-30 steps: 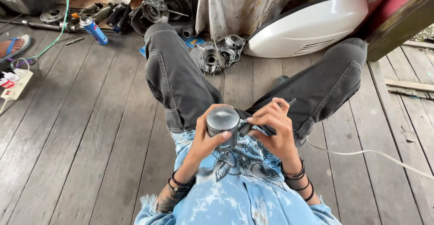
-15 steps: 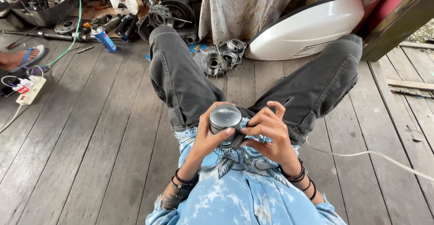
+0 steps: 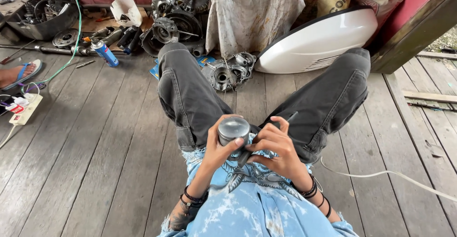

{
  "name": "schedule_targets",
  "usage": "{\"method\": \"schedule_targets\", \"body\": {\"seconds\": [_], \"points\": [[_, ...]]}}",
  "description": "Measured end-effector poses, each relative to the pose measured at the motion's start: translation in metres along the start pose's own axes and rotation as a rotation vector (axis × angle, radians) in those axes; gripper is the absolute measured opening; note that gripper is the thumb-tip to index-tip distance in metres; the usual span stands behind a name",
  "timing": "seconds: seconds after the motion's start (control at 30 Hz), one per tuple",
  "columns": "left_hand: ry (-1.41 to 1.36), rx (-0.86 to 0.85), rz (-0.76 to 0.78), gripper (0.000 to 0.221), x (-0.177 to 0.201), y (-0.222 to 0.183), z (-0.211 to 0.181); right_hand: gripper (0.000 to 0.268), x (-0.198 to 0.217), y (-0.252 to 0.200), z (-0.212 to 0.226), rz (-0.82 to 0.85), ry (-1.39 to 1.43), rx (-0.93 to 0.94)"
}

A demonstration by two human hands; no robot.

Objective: The person sits on the floor and uses a small metal tool to scrape and clean the surface of a metal piston. They rotate the piston in their hands to access different areas while working on it.

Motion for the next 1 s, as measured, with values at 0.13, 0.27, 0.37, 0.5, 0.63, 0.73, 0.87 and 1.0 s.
{"method": "schedule_targets", "body": {"seconds": [0.13,0.27,0.37,0.5,0.63,0.73,0.87,1.0], "points": [[0.008,0.025,0.049,0.050,-0.005,0.017,0.015,0.023,0.016,0.007,-0.026,-0.071,-0.030,-0.047],[-0.007,0.067,0.036,0.052,0.006,0.036,0.034,0.024,0.009,0.006,-0.054,-0.078,-0.030,-0.081],[-0.009,0.102,0.000,0.053,0.019,0.049,0.051,0.024,-0.004,0.001,-0.079,-0.026,-0.006,-0.093],[-0.018,0.147,-0.013,0.052,0.028,0.066,0.068,0.022,-0.008,0.005,-0.109,-0.025,0.000,-0.131],[-0.045,0.188,0.023,0.049,0.023,0.078,0.081,0.022,0.007,0.010,-0.134,-0.099,-0.053,-0.173],[-0.021,0.231,0.077,0.057,0.021,0.092,0.090,0.023,-0.003,0.015,-0.148,-0.031,-0.075,-0.222],[-0.118,0.208,-0.103,0.051,0.036,0.072,0.094,0.024,-0.016,-0.004,-0.126,-0.038,-0.006,-0.154],[-0.107,0.173,-0.070,0.049,0.026,0.055,0.073,0.027,-0.007,0.003,-0.101,-0.063,-0.037,-0.105]]}}
Point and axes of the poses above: each hand's wrist, its own y-axis towards the middle knuckle, its own x-axis out of the back of the hand, z = x × y, the point moved 10 cm from there along y, towards the middle knuckle, and after that the axes turned 3 degrees about x, right-handed, at the moved point
